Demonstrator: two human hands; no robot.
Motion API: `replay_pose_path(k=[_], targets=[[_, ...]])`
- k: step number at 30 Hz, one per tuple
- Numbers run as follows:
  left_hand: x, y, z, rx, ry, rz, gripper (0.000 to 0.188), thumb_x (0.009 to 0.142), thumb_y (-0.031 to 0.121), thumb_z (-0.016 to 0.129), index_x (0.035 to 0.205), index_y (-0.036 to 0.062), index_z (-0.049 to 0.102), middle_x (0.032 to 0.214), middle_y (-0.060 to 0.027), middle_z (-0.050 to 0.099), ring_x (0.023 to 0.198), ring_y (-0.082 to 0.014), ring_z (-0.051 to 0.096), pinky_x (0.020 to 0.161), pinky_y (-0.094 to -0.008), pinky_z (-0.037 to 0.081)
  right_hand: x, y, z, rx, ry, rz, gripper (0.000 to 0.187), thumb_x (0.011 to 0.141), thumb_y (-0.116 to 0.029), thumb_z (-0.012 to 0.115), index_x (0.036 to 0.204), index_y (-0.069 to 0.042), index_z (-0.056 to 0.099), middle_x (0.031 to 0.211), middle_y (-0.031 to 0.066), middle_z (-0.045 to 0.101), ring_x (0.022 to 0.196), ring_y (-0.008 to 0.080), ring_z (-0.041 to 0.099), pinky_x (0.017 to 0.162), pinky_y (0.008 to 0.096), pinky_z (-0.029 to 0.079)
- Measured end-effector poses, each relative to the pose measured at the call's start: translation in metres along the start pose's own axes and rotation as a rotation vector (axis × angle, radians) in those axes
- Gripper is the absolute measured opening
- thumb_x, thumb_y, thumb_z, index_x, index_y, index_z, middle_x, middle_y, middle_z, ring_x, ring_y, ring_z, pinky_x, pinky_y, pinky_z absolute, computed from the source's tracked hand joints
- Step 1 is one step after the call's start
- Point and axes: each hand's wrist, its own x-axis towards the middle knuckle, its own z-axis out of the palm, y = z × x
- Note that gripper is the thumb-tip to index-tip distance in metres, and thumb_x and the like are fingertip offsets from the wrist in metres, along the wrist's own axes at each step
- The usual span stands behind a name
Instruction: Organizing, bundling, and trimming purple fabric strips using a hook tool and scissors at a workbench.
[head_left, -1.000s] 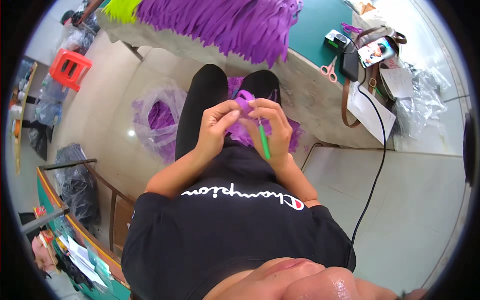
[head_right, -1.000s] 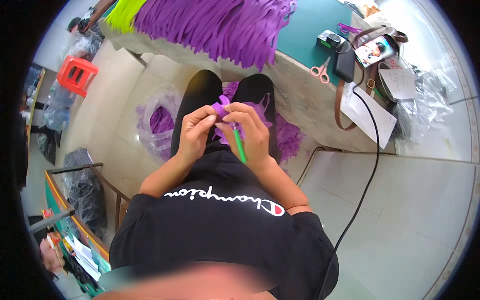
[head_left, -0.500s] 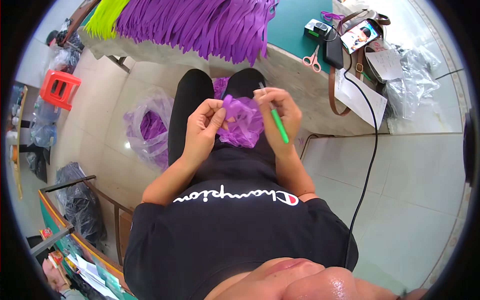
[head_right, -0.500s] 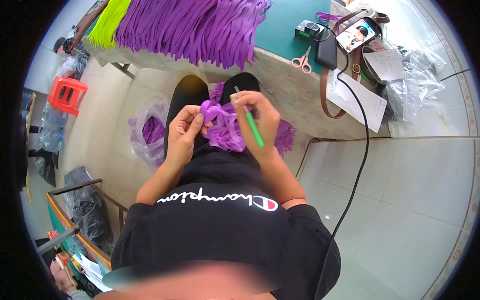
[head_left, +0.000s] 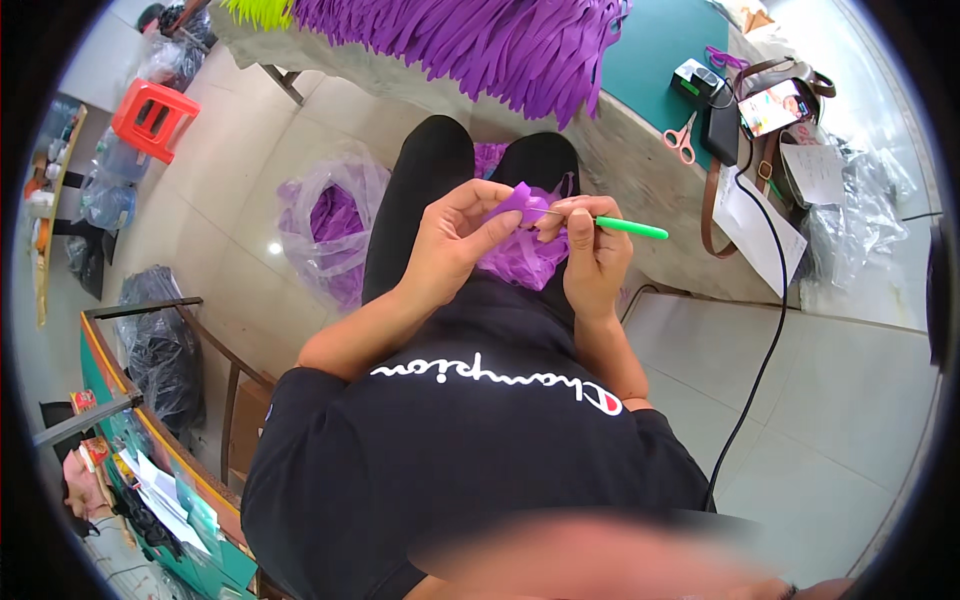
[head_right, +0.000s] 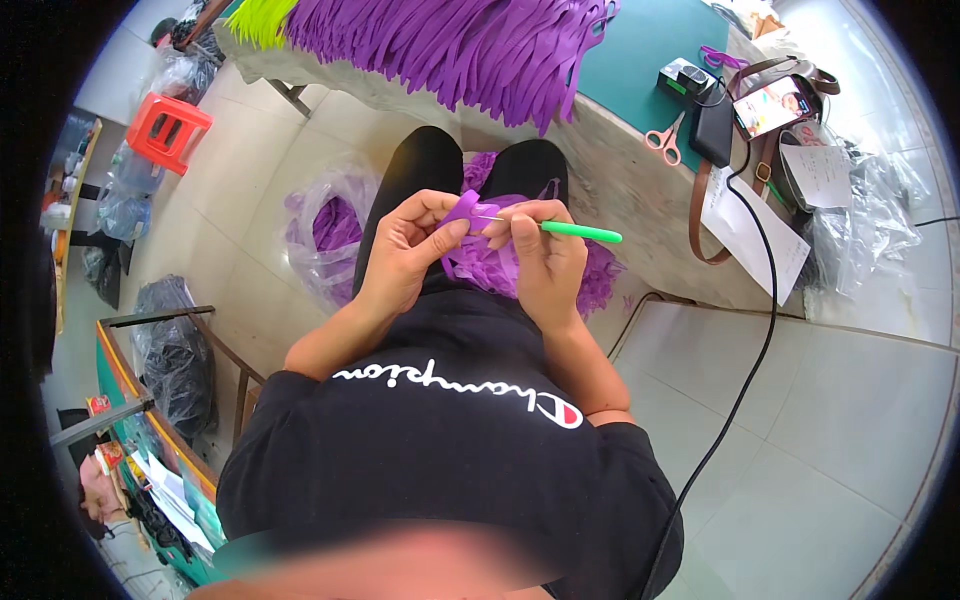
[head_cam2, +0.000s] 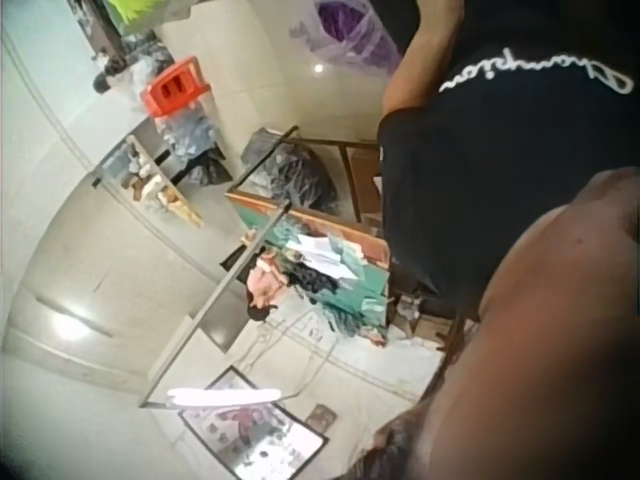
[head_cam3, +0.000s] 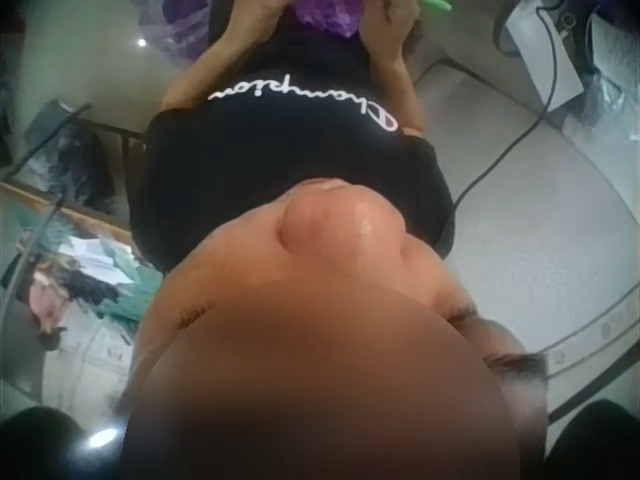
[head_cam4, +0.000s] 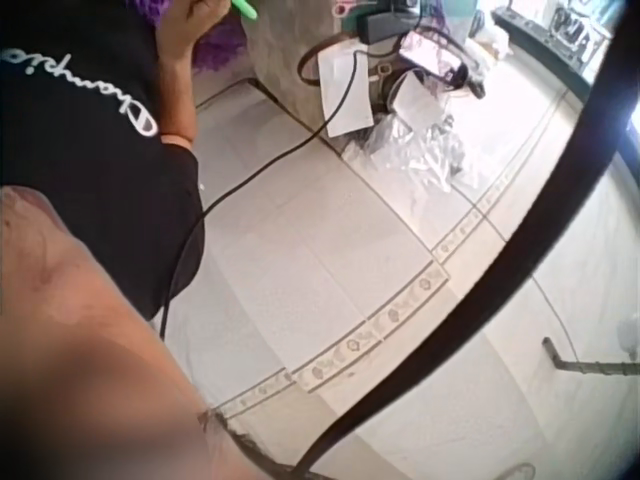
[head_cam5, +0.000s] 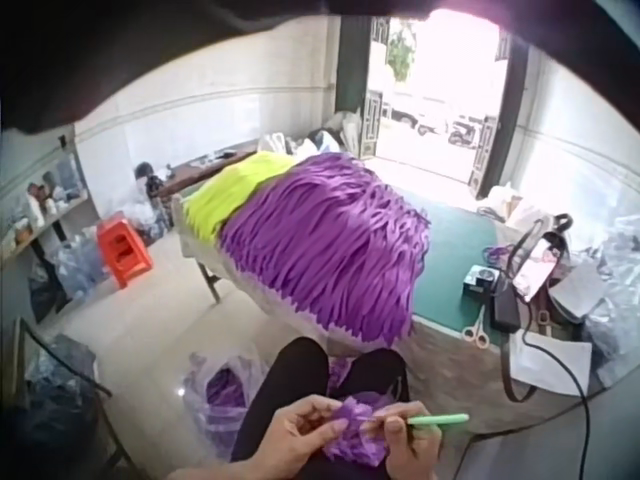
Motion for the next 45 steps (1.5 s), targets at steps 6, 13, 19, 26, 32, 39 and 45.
replay_pose_path(k=[6, 13, 19, 26, 32, 39, 45], targets=[[0.0, 0.003, -0.002, 0.017, -0.006, 0.0, 0.02, 0.09, 0.006, 0.063, 0.109, 0.0011, 0.061, 0.097, -0.0026, 0.065, 0.088, -0.0063, 0.058, 0.078, -0.0213, 0.044, 0.0, 0.001, 0.001, -0.003, -0.02, 0.0, 0.022, 0.098, -0.019, 0.052, 0.095, 0.002, 0.055, 0.087, 0.0114, 0.061, 0.072, 0.0147, 0.059, 0.065, 0.0259, 0.049], [0.0, -0.003, -0.004, 0.024, -0.002, 0.033, 0.019, 0.09, 0.006, 0.063, 0.108, 0.0018, 0.061, 0.096, -0.0021, 0.065, 0.088, -0.0059, 0.057, 0.078, -0.0206, 0.044, -0.002, 0.004, 0.005, -0.037, -0.002, -0.052, 0.018, 0.096, -0.014, 0.055, 0.095, 0.003, 0.056, 0.088, 0.012, 0.06, 0.074, 0.0151, 0.06, 0.066, 0.0252, 0.049], [0.001, -0.007, -0.004, 0.071, 0.014, 0.07, 0.022, 0.089, 0.006, 0.064, 0.11, 0.0001, 0.062, 0.097, -0.0028, 0.066, 0.087, -0.0064, 0.058, 0.078, -0.0207, 0.045, 0.004, -0.002, 0.003, -0.672, -0.105, -0.337, 0.016, 0.094, -0.012, 0.058, 0.087, 0.002, 0.062, 0.078, 0.0087, 0.063, 0.071, 0.0106, 0.061, 0.062, 0.0213, 0.047], [0.001, -0.01, -0.001, 0.089, -0.01, 0.012, 0.024, 0.089, 0.005, 0.064, 0.112, -0.0006, 0.062, 0.101, -0.0048, 0.067, 0.09, -0.0078, 0.06, 0.08, -0.0215, 0.046, -0.005, -0.008, 0.001, -0.342, 0.103, 0.08, 0.018, 0.096, -0.012, 0.055, 0.087, 0.001, 0.061, 0.068, 0.0055, 0.06, 0.059, 0.0108, 0.056, 0.056, 0.0223, 0.044], [0.001, -0.003, -0.001, 0.058, 0.0, 0.002, 0.025, 0.089, 0.006, 0.064, 0.113, -0.0006, 0.061, 0.101, -0.0062, 0.067, 0.091, -0.0088, 0.061, 0.08, -0.022, 0.047, 0.005, -0.008, -0.015, -0.067, 0.181, 0.08, 0.016, 0.099, -0.015, 0.05, 0.092, -0.001, 0.054, 0.081, 0.0066, 0.061, 0.066, 0.0093, 0.052, 0.061, 0.021, 0.041], [-0.001, -0.002, 0.003, 0.149, -0.054, -0.016, 0.024, 0.089, 0.007, 0.065, 0.112, 0.0001, 0.062, 0.094, -0.0036, 0.067, 0.085, -0.0056, 0.059, 0.077, -0.0199, 0.045, 0.002, 0.0, -0.01, 0.093, -0.035, 0.297, 0.031, 0.084, 0.003, 0.068, 0.078, -0.01, 0.041, 0.085, 0.0032, 0.059, 0.076, 0.006, 0.049, 0.067, 0.0186, 0.039], [-0.004, 0.002, 0.002, 0.211, -0.066, -0.047, 0.024, 0.089, 0.007, 0.065, 0.111, -0.0011, 0.061, 0.095, -0.006, 0.067, 0.087, -0.0075, 0.061, 0.079, -0.0207, 0.046, 0.016, 0.009, -0.032, 0.016, 0.466, -0.087, 0.034, 0.085, 0.004, 0.065, 0.075, -0.01, 0.036, 0.086, 0.0051, 0.06, 0.079, 0.0097, 0.051, 0.076, 0.0239, 0.043]])
